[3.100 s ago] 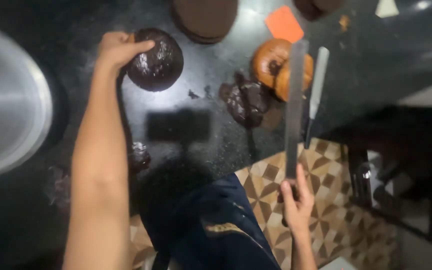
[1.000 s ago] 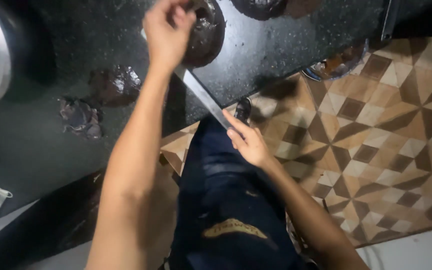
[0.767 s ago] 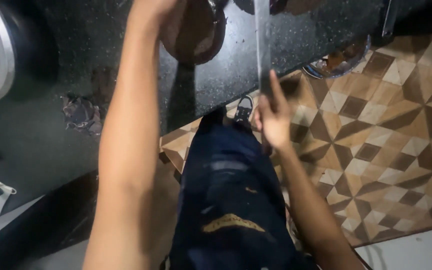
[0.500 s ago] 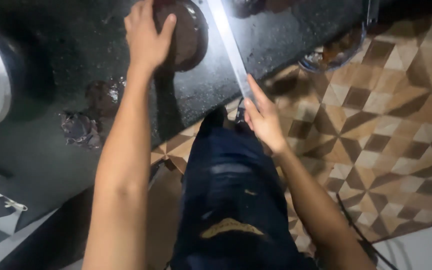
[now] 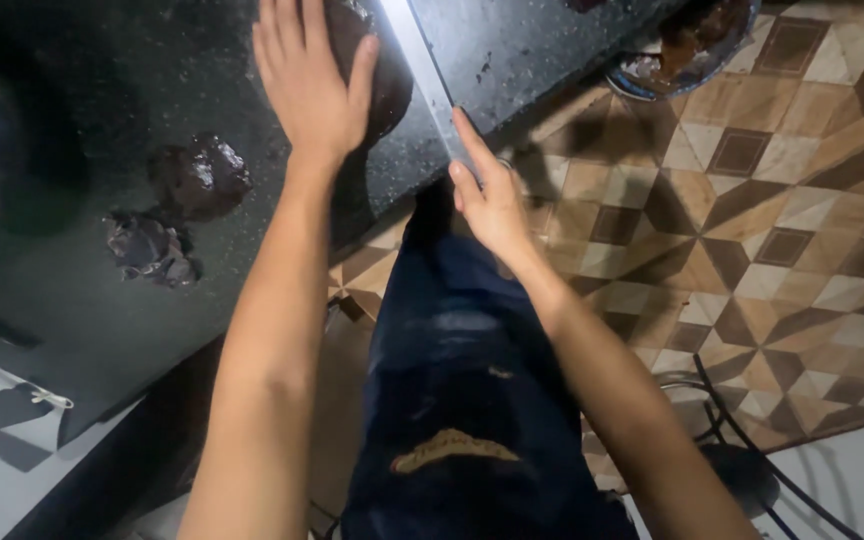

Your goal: The person slices round cake layers horizontally in half using a long knife, holding each cake steady with one hand while cutting. They stack the cut slices and move finished pieces aside, working through several chocolate and plain cake layers on the counter.

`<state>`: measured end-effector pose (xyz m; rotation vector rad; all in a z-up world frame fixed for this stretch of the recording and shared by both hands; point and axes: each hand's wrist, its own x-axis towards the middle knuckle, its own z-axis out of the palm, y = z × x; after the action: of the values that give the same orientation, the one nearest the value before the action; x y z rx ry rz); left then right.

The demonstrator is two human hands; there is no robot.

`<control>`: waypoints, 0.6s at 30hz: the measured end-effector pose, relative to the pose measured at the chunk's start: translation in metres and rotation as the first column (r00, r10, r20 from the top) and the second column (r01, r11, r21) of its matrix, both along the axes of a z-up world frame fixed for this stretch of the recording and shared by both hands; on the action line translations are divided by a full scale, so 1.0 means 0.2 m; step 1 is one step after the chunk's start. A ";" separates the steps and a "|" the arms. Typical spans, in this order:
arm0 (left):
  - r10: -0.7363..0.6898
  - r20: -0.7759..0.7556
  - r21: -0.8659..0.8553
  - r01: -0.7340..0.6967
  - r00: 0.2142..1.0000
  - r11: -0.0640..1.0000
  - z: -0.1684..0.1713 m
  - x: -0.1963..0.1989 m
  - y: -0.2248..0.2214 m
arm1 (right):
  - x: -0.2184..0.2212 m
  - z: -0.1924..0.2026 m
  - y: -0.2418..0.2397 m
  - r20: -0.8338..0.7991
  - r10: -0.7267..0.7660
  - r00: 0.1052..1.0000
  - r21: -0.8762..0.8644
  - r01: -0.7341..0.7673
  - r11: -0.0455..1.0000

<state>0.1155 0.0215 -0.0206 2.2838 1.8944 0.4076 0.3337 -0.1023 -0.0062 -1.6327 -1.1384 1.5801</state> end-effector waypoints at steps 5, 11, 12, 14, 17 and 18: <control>0.069 -0.013 -0.019 -0.069 0.998 0.997 -0.03 0.00 -0.02 | 0.03 -0.07 -0.45 -0.233 -0.063 0.970 -0.062 0.050 0.997; 0.072 0.003 0.013 -0.072 0.997 0.997 -0.03 0.01 -0.01 | -0.10 -0.08 -0.11 -0.186 -0.011 0.982 0.022 0.015 1.000; 0.070 0.001 0.016 -0.070 0.998 0.997 0.00 0.03 0.03 | -0.12 -0.09 -0.08 -0.189 -0.012 0.982 0.025 0.017 1.000; 0.166 -0.028 -0.106 -0.168 0.986 0.980 0.04 0.05 0.02 | -0.15 -0.10 -0.12 -0.195 -0.014 0.981 0.012 0.017 1.000; 0.199 -0.049 -0.099 -0.203 0.979 0.974 -0.02 0.04 0.00 | -0.13 -0.15 -0.44 -0.201 -0.035 0.979 -0.006 0.034 0.999; 0.203 -0.048 -0.083 -0.206 0.978 0.975 -0.06 0.03 0.02 | -0.10 -0.15 -0.40 -0.203 -0.028 0.979 0.010 0.031 0.999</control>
<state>0.1219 0.0249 -0.0321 2.0643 2.1314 0.2995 0.3139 -0.1831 -0.0369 -1.4354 -1.0110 1.6735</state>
